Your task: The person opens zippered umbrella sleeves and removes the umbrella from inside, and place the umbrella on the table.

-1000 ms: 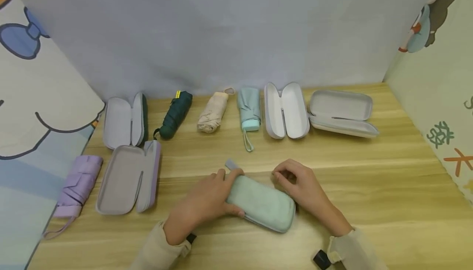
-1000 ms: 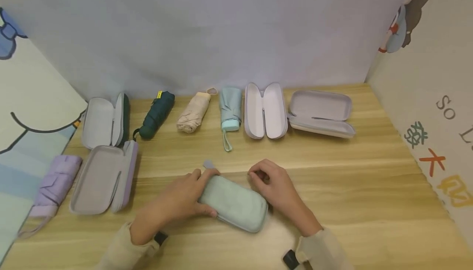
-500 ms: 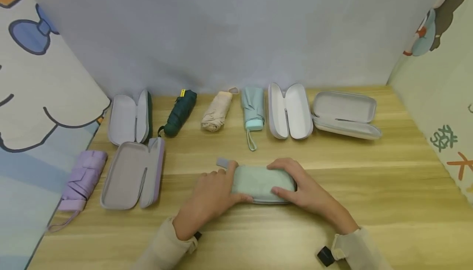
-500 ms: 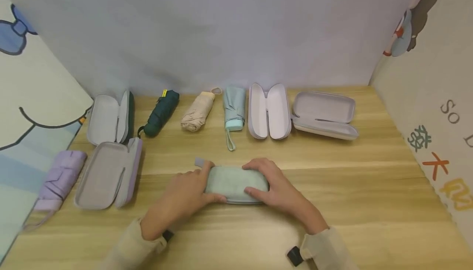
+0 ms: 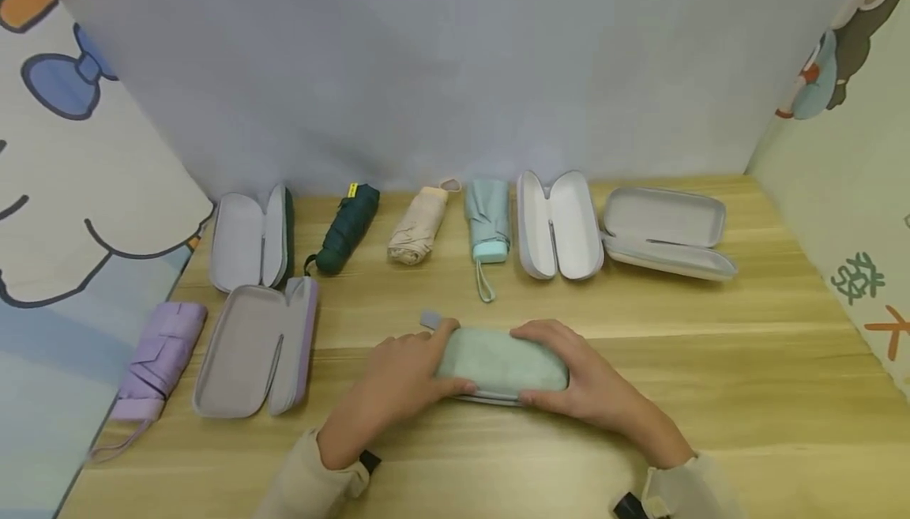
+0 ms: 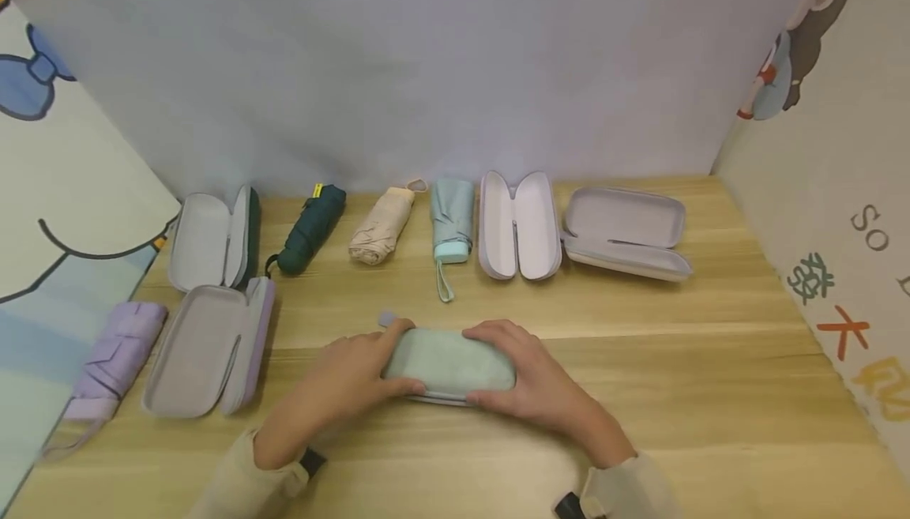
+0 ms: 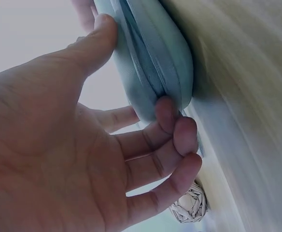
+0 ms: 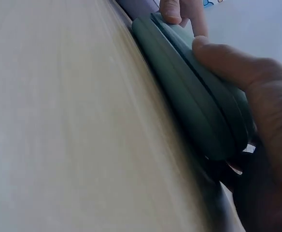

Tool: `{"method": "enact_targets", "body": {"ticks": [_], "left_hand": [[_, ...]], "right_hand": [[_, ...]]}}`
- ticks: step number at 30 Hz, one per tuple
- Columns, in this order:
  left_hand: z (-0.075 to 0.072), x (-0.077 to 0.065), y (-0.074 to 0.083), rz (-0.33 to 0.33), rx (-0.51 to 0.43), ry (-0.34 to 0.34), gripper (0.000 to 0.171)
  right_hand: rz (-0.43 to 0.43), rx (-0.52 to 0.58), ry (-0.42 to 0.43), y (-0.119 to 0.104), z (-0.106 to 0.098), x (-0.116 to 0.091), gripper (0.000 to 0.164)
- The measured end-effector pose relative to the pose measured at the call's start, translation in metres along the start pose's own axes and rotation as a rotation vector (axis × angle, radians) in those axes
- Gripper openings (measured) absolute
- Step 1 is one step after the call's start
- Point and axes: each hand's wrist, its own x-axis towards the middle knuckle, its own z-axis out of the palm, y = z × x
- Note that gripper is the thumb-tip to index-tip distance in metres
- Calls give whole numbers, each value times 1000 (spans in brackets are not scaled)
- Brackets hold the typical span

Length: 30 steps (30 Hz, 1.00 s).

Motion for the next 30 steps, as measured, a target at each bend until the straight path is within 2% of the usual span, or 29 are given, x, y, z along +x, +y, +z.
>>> {"method": "enact_targets", "body": {"ticks": [6, 10, 12, 15, 18, 22, 26, 28, 30], "left_hand": [[-10, 3, -1, -2, -41, -15, 83], [-7, 1, -3, -33, -147, -43, 75], [-6, 0, -3, -53, -206, -23, 67], [-8, 1, -1, -59, -283, 65, 56], [-11, 2, 1, -30, -326, 146, 51], [-12, -2, 4, 7, -337, 234, 53], [-14, -2, 8, 82, -334, 361, 49], [-14, -3, 9, 137, -329, 378, 41], [-12, -5, 11, 201, -326, 326, 32]], "right_hand": [[8, -7, -70, -3, -9, 2, 86], [68, 47, -59, -1, -6, -4, 77], [102, 79, -33, 1, -5, -7, 70], [149, 109, 28, 3, -8, -7, 58], [170, 116, 80, 4, -10, -8, 48], [178, 95, 105, 5, -10, -9, 38], [186, 89, 144, 4, -11, -5, 34], [188, 91, 163, 3, -11, -4, 31], [197, 103, 182, 3, -9, -6, 28]]}}
